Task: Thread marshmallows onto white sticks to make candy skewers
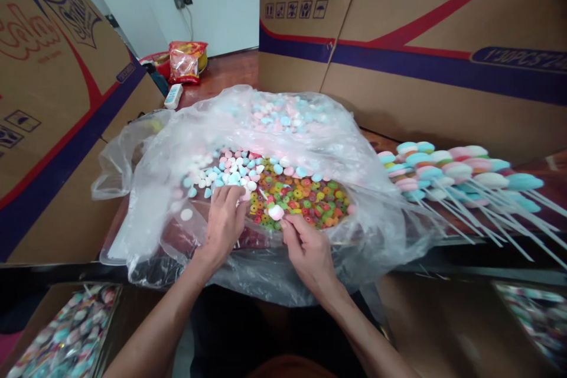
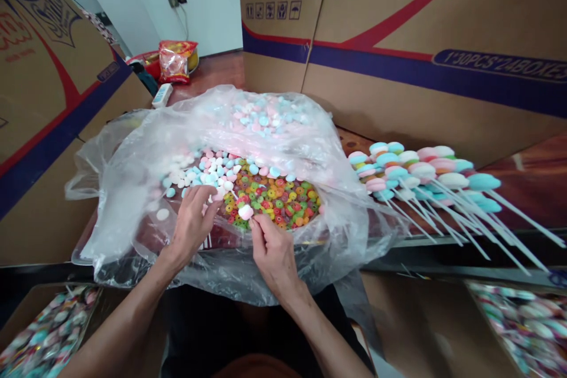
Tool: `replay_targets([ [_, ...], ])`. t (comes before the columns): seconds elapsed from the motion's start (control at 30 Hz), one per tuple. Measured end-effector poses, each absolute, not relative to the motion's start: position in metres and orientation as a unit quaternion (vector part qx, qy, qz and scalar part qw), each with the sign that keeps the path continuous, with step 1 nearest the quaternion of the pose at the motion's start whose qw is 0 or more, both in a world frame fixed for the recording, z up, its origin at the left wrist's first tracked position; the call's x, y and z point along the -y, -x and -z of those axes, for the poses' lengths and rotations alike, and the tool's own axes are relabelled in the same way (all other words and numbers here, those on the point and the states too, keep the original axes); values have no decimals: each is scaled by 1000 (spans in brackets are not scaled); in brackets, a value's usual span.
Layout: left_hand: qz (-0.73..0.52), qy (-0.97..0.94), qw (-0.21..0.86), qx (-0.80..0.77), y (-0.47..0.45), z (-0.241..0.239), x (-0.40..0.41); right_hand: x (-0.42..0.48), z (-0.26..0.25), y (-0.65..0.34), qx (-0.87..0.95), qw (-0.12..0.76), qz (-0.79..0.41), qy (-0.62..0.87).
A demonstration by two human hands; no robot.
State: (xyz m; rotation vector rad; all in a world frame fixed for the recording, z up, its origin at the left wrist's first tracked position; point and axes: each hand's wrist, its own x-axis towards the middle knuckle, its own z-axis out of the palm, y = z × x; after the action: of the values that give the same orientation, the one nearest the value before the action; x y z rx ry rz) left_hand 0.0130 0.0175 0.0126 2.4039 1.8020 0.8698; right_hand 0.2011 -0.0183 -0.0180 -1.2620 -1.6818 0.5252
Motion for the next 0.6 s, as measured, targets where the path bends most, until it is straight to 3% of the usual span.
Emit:
replay_targets([
  [0.27, -208, -765, 34, -609, -13, -12, -35, 19, 16, -201, 687, 474, -212, 508],
  [0.43, -290, -708, 123, -632, -3, -4, -34, 19, 17, -201, 682, 476, -222, 509],
  [0.6, -397, -638, 294, -591, -11, 0, -30, 18, 15, -202, 667, 457, -278, 519],
])
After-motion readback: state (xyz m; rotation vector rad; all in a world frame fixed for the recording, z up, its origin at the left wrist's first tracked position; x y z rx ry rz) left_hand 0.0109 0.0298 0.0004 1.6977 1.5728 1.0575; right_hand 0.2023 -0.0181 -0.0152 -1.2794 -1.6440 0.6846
